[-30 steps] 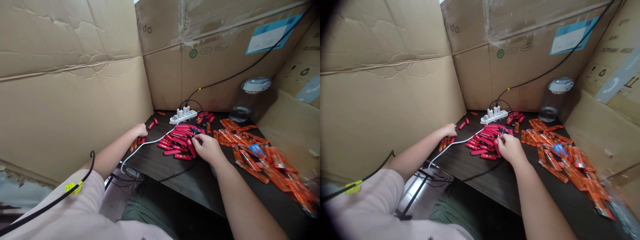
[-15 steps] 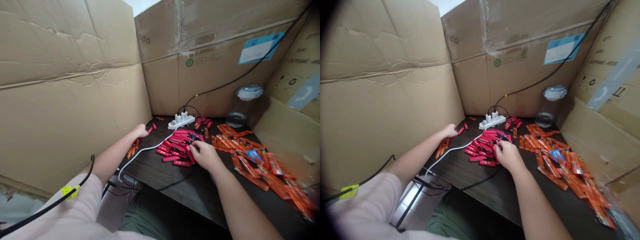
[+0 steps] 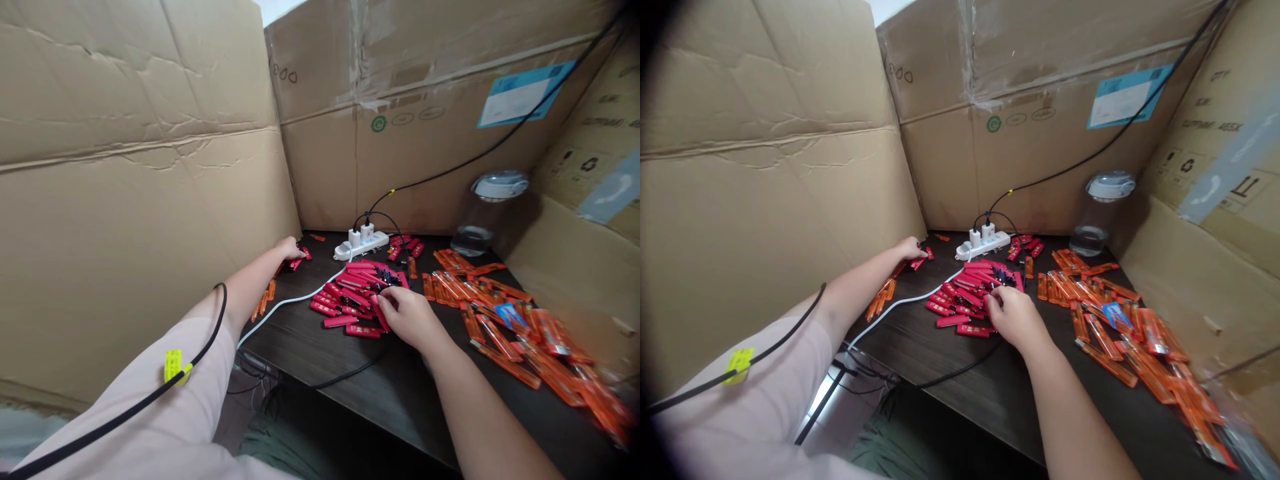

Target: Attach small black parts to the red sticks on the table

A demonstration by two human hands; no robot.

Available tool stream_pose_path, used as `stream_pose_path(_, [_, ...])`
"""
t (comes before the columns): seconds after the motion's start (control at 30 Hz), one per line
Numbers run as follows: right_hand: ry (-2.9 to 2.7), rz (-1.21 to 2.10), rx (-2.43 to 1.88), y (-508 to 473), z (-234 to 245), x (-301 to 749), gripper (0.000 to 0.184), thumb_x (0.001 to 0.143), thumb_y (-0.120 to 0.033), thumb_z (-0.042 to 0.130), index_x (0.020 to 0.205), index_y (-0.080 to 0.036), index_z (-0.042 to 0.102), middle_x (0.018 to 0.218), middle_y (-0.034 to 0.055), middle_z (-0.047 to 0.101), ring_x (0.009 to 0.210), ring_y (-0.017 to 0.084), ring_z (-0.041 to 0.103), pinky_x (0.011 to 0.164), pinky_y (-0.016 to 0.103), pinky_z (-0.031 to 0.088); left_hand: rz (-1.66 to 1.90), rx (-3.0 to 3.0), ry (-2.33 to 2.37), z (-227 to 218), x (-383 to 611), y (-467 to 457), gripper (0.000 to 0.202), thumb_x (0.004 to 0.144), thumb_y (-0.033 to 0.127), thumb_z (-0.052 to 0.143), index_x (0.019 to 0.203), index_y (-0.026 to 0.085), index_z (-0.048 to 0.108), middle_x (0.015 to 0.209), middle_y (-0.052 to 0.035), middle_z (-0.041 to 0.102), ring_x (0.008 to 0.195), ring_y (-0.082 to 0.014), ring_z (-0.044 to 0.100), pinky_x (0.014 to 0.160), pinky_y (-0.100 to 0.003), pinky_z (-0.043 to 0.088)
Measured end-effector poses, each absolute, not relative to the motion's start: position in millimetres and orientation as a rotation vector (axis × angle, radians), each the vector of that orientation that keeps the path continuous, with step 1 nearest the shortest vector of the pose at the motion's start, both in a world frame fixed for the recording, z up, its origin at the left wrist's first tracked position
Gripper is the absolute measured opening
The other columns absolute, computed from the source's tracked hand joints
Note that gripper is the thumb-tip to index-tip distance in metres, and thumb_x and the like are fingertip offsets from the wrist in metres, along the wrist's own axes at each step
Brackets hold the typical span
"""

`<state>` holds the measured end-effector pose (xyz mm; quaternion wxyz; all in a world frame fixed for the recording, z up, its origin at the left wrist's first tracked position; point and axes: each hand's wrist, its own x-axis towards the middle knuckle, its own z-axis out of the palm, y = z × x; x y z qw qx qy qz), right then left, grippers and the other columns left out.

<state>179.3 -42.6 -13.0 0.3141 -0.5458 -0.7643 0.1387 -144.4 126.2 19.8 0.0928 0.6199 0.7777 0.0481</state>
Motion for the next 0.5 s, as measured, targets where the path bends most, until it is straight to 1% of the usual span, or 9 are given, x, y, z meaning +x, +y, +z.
stream_pose_path(0.07, [-2.019,0.358,-1.437,-42.7,-12.6,179.3,0.023,0.084,-0.034,0.049,0.079,-0.019,0.066,0.078,0.0056,0.069,0.071,0.018,0.062,0.064,0.027,0.042,0.088,1.826,2.294,18.7,-143.5,127.3,0.049,0.057,0.051,0.078,0.085,0.013,0.064,0.085,-0.0093,0.069,0.081,-0.0215,0.064,0.066,-0.026,0.046])
stream_pose_path(0.13, [-2.022,0.356,-1.438,-42.8,-12.5,179.5,0.024,0.085,-0.034,0.049,0.078,-0.019,0.066,0.078,0.0059,0.069,0.071,0.019,0.062,0.064,0.027,0.043,0.038,1.807,2.275,17.1,-141.9,127.4,0.048,0.059,0.047,0.078,0.089,0.013,0.064,0.091,-0.0092,0.068,0.087,-0.022,0.063,0.073,-0.028,0.048])
stream_pose_path(0.23, [-2.032,0.36,-1.442,-43.0,-12.6,179.7,0.024,0.085,-0.035,0.049,0.078,-0.02,0.066,0.079,0.0059,0.069,0.071,0.018,0.063,0.064,0.027,0.043,-0.013,1.774,2.231,14.3,-138.6,125.4,0.039,0.078,0.039,0.066,0.107,0.013,0.06,0.107,-0.009,0.062,0.096,-0.0206,0.06,0.082,-0.035,0.05])
stream_pose_path(0.3, [-2.035,0.359,-1.452,-43.1,-12.5,179.7,0.024,0.085,-0.035,0.049,0.078,-0.02,0.066,0.079,0.0055,0.069,0.071,0.018,0.063,0.064,0.027,0.042,-0.035,1.756,2.199,12.5,-136.5,123.0,0.035,0.087,0.034,0.055,0.116,0.015,0.054,0.115,-0.0093,0.057,0.1,-0.0199,0.058,0.084,-0.04,0.051])
stream_pose_path(0.37, [-2.035,0.357,-1.465,-43.2,-12.3,179.6,0.024,0.085,-0.035,0.049,0.078,-0.02,0.066,0.079,0.0052,0.069,0.071,0.018,0.063,0.064,0.026,0.042,-0.056,1.747,2.175,11.2,-134.4,120.5,0.035,0.089,0.033,0.053,0.119,0.015,0.053,0.118,-0.0097,0.056,0.101,-0.0202,0.058,0.084,-0.042,0.051])
stream_pose_path(0.5, [-2.044,0.357,-1.473,-42.5,-12.7,179.7,0.024,0.085,-0.036,0.049,0.078,-0.021,0.066,0.078,0.0043,0.069,0.071,0.018,0.063,0.063,0.026,0.042,-0.09,1.755,2.174,10.4,-128.8,118.1,0.036,0.088,0.033,0.054,0.118,0.015,0.053,0.117,-0.0095,0.056,0.101,-0.0205,0.058,0.084,-0.041,0.051])
